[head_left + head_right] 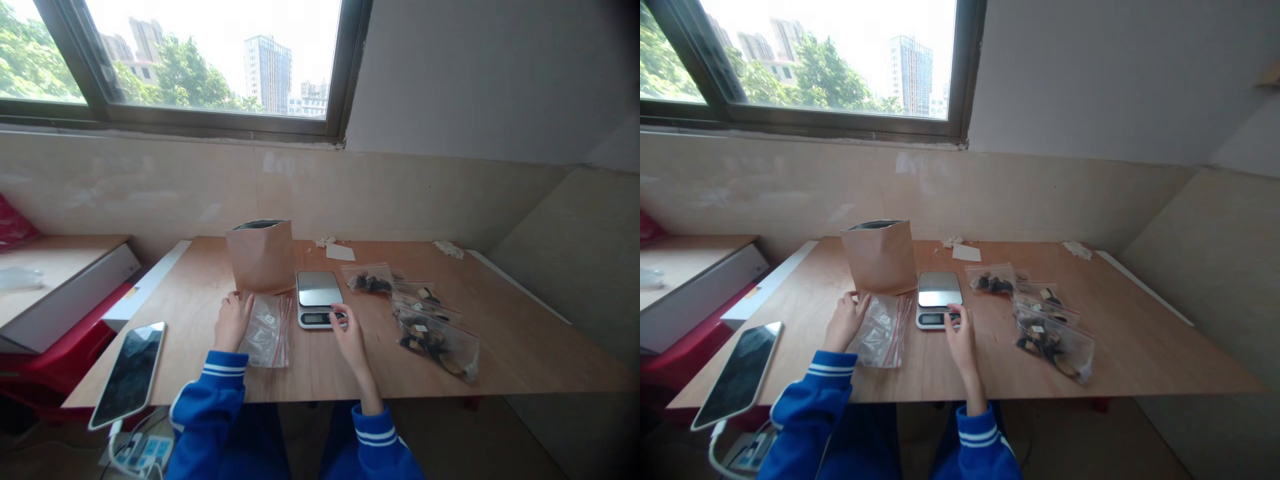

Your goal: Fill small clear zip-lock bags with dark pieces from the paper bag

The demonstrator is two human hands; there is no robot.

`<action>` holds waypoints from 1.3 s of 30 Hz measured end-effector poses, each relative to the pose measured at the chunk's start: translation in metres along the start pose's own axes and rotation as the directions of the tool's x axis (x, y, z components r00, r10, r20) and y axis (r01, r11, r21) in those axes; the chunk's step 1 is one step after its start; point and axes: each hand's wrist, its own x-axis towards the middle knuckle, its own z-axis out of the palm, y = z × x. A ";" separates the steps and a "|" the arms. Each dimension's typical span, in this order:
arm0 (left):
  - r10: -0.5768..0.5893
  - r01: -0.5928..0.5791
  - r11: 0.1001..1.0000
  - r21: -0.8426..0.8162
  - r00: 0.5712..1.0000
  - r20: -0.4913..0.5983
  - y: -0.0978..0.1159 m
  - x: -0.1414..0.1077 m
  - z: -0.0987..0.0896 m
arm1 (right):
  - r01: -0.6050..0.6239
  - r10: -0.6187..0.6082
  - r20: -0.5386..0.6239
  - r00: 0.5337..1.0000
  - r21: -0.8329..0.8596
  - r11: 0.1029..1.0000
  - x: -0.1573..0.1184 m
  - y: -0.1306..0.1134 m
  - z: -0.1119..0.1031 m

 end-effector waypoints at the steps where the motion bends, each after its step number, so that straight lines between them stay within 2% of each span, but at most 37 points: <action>1: 0.015 -0.010 0.998 0.060 0.996 -0.086 0.003 -0.008 -0.003 | 0.025 -0.027 -0.048 0.998 -0.049 0.998 0.006 0.008 -0.011; 2: 0.050 -0.034 0.994 0.107 0.987 -0.151 0.006 -0.016 -0.005 | 0.042 -0.051 -0.082 0.995 -0.099 0.994 0.012 0.015 -0.021; 4: 0.173 -0.151 0.980 0.131 0.969 -0.179 0.013 -0.034 -0.003 | 0.085 -0.111 -0.107 0.988 -0.221 0.972 0.026 0.027 -0.039; 6: 0.280 -0.266 0.953 0.143 0.956 -0.090 0.018 -0.048 0.007 | 0.166 -0.209 -0.081 0.975 -0.364 0.917 0.042 0.034 -0.052; 8: 0.284 -0.290 0.943 0.161 0.957 0.059 0.021 -0.056 0.022 | 0.235 -0.283 -0.019 0.959 -0.505 0.831 0.060 0.039 -0.058; 10: 0.242 -0.274 0.943 0.188 0.954 0.176 0.022 -0.060 0.038 | 0.256 -0.297 0.038 0.954 -0.621 0.741 0.079 0.043 -0.057; 11: 0.234 -0.273 0.940 0.203 0.952 0.198 0.022 -0.060 0.045 | 0.250 -0.285 0.060 0.957 -0.667 0.702 0.087 0.047 -0.055; 14: 0.242 -0.284 0.930 0.233 0.951 0.194 0.021 -0.060 0.055 | 0.222 -0.200 0.123 0.972 -0.761 0.609 0.106 0.063 -0.043; 17: 0.255 -0.295 0.928 0.228 0.948 0.188 0.017 -0.059 0.057 | 0.217 -0.168 0.146 0.975 -0.797 0.564 0.112 0.082 -0.031; 20: 0.274 -0.307 0.930 0.204 0.946 0.175 0.014 -0.058 0.059 | 0.221 -0.250 0.086 0.964 -0.779 0.586 0.109 0.094 -0.025; 24: 0.285 -0.314 0.929 0.196 0.945 0.163 0.012 -0.058 0.061 | 0.237 -0.315 0.022 0.949 -0.710 0.663 0.106 0.095 -0.028; 28: 0.272 -0.305 0.932 0.198 0.946 0.175 0.013 -0.058 0.060 | 0.253 -0.316 0.020 0.949 -0.646 0.720 0.107 0.094 -0.033; 39: 0.271 -0.304 0.933 0.193 0.945 0.183 0.018 -0.058 0.053 | 0.225 -0.310 -0.078 0.947 -0.527 0.819 0.105 0.100 -0.034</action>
